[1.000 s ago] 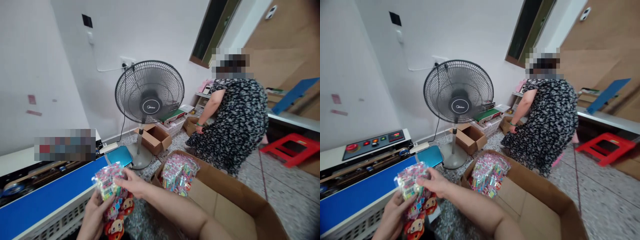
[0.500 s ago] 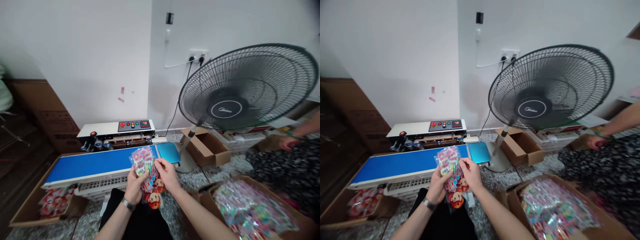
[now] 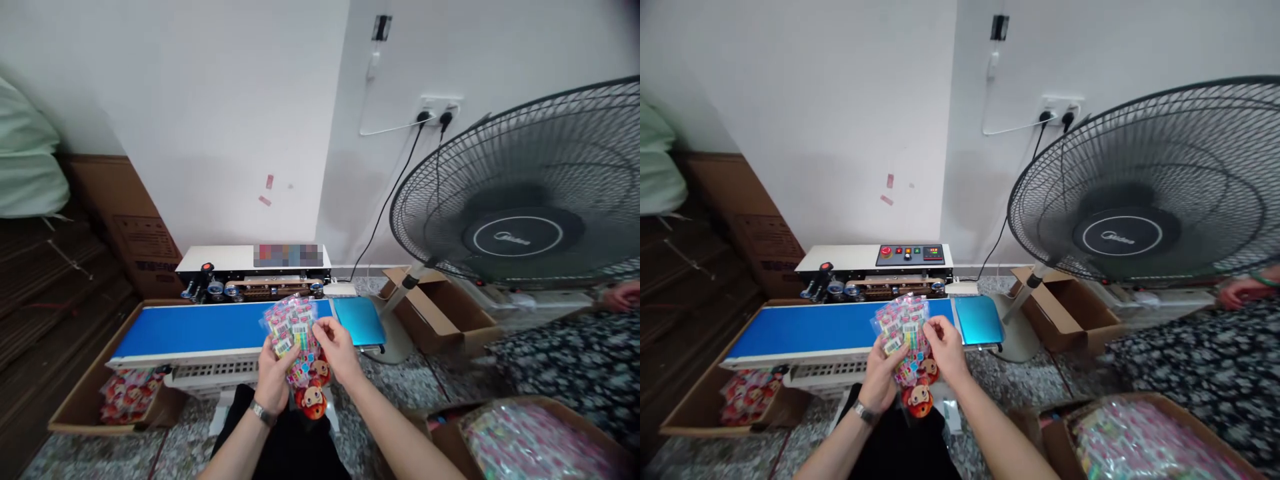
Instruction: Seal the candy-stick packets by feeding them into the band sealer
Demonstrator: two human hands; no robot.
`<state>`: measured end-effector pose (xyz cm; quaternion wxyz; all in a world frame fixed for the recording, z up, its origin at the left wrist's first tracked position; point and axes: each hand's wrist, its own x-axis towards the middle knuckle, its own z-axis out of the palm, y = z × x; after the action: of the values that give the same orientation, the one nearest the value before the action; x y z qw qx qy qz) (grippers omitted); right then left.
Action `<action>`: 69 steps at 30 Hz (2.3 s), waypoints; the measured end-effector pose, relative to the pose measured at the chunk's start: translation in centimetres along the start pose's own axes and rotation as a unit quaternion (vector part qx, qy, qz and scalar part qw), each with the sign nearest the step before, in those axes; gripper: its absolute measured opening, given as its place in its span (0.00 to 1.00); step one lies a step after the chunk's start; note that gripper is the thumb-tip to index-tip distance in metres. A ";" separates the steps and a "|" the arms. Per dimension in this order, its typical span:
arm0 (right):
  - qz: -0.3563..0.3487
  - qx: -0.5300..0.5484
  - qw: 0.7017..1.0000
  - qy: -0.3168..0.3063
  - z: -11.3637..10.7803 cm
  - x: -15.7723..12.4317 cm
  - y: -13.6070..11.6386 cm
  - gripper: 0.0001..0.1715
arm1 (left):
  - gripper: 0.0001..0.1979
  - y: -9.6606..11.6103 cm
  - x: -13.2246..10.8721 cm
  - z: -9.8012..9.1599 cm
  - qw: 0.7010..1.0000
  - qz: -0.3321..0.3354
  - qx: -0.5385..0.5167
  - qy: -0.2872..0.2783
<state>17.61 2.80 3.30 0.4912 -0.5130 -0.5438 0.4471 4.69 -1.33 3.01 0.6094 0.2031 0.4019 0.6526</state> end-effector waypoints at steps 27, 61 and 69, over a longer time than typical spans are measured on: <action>0.056 -0.284 0.947 0.143 -3.2 11.9 7.7 0.11 | 0.24 0.4 2.2 -2.2 0.998 -0.028 -0.009 0.055; -0.019 -0.003 0.987 0.157 -1.7 4.4 5.1 0.15 | 0.23 -1.4 3.3 -0.8 0.993 -0.013 0.011 0.116; 0.095 -0.326 0.931 0.131 -6.0 10.5 7.6 0.12 | 0.23 -0.8 3.0 -2.0 0.994 -0.018 0.011 0.112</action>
<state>24.61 13.75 -2.68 0.3184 -0.7483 -0.5392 0.2188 3.19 0.91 0.54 0.5700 0.1282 0.4778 0.6561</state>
